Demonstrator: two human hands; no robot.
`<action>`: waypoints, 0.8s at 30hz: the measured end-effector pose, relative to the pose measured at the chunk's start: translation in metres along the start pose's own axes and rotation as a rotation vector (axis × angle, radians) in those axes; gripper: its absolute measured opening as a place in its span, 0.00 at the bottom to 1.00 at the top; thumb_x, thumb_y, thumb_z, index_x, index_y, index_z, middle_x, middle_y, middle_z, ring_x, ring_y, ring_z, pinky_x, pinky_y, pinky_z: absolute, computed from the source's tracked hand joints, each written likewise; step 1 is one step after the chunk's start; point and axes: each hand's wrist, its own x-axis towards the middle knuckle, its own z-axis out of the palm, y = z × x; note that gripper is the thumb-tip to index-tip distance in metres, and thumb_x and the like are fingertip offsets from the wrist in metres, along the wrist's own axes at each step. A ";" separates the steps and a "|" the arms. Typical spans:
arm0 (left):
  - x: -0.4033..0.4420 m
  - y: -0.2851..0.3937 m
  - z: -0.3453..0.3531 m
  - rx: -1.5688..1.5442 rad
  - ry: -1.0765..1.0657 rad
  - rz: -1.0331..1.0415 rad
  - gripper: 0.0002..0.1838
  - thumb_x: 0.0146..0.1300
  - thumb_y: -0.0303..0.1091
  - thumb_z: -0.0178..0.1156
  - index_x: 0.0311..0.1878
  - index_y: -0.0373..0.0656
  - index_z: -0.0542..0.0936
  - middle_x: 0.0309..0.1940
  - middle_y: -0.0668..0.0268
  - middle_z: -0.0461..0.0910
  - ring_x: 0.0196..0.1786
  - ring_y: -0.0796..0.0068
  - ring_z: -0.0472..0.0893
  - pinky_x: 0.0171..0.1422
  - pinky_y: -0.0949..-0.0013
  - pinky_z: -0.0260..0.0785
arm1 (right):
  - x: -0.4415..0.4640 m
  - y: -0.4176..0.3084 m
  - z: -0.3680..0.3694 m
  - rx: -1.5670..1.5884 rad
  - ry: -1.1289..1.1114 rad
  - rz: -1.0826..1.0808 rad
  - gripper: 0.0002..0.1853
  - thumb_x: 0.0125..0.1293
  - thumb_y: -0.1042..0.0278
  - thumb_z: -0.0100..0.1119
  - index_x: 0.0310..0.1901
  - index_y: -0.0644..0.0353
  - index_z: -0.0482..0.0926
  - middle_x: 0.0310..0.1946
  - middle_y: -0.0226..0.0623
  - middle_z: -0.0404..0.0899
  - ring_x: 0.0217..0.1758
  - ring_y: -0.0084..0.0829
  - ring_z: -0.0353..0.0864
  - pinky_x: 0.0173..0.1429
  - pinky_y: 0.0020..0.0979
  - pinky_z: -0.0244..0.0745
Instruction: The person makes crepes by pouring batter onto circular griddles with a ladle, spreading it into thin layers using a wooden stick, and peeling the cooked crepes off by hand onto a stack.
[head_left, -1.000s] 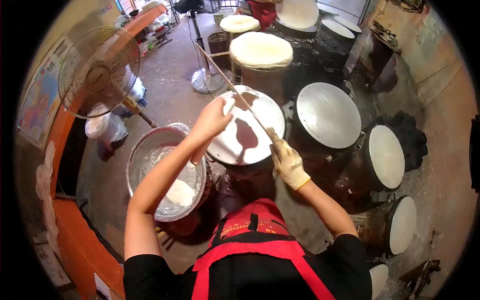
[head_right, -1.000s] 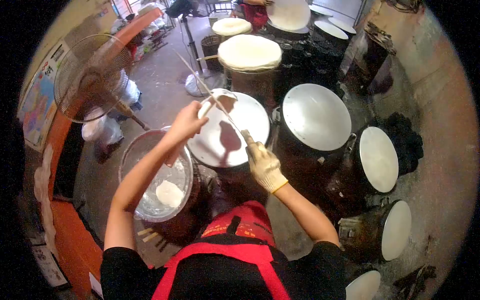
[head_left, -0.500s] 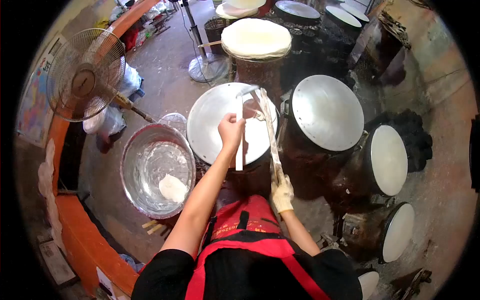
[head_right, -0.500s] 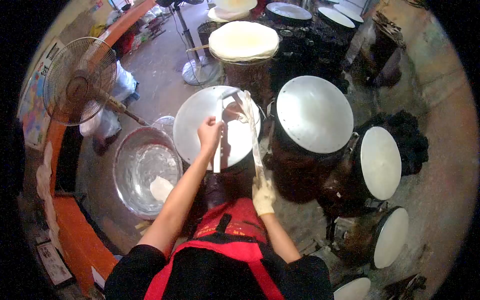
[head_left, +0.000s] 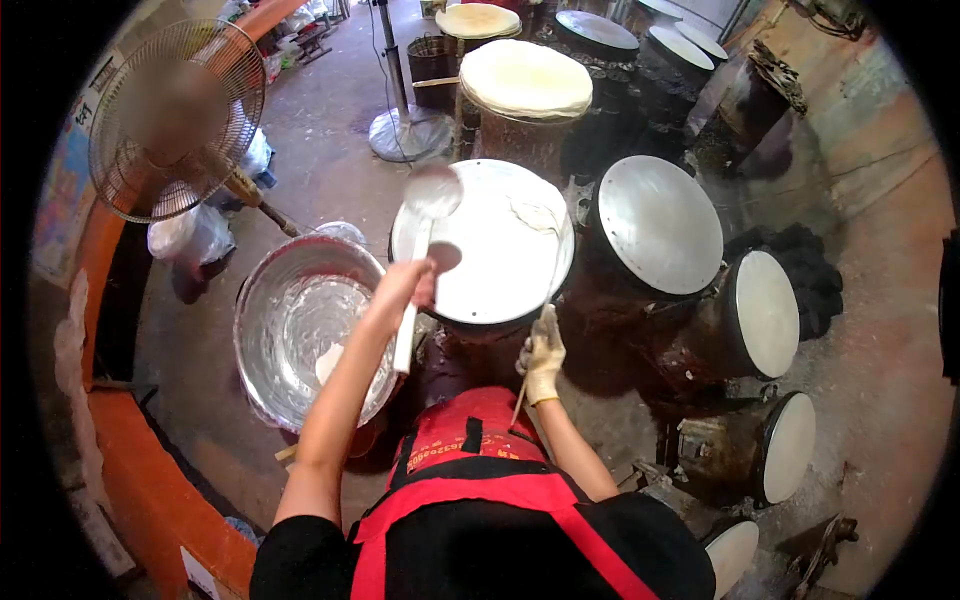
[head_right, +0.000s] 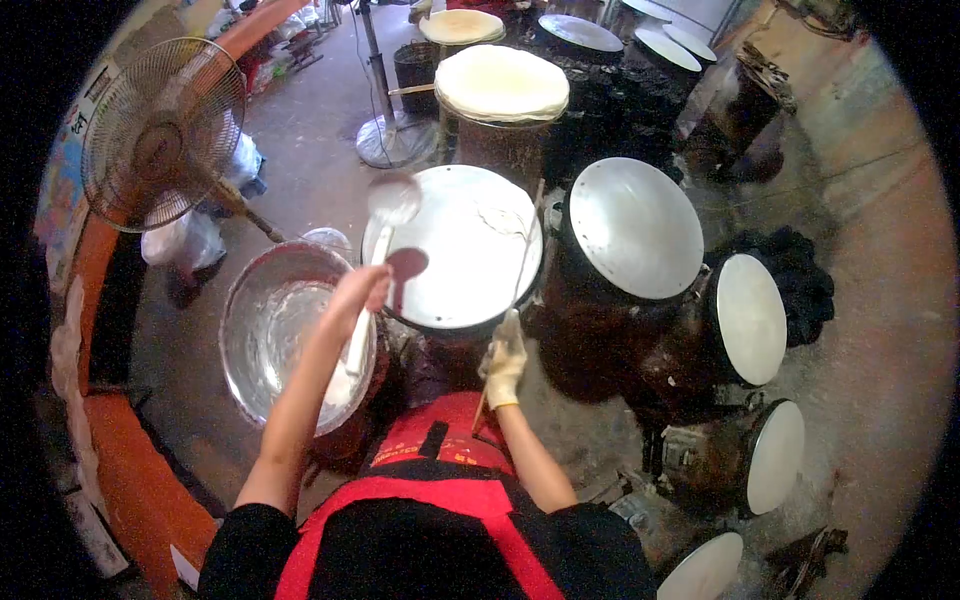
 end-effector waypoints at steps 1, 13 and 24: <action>-0.008 -0.024 -0.011 -0.001 0.044 0.065 0.06 0.63 0.30 0.52 0.30 0.44 0.68 0.15 0.78 0.60 0.13 0.87 0.59 0.14 0.80 0.49 | 0.003 0.009 0.013 -0.001 -0.010 -0.042 0.18 0.65 0.46 0.51 0.51 0.45 0.76 0.16 0.21 0.61 0.08 0.19 0.56 0.09 0.22 0.50; -0.107 -0.076 -0.100 -0.327 0.157 0.024 0.05 0.66 0.29 0.50 0.34 0.44 0.66 0.17 0.75 0.61 0.14 0.89 0.59 0.12 0.84 0.48 | 0.011 -0.007 0.015 -0.261 -0.092 -0.092 0.22 0.67 0.61 0.54 0.62 0.44 0.69 0.15 0.22 0.60 0.09 0.16 0.55 0.11 0.21 0.52; -0.122 -0.137 -0.134 -0.487 0.264 -0.072 0.06 0.63 0.28 0.52 0.34 0.45 0.64 0.19 0.74 0.62 0.17 0.86 0.62 0.16 0.82 0.53 | 0.022 -0.033 0.087 -0.587 -0.290 -0.125 0.23 0.66 0.68 0.52 0.63 0.55 0.67 0.49 0.39 0.78 0.21 0.15 0.66 0.24 0.20 0.67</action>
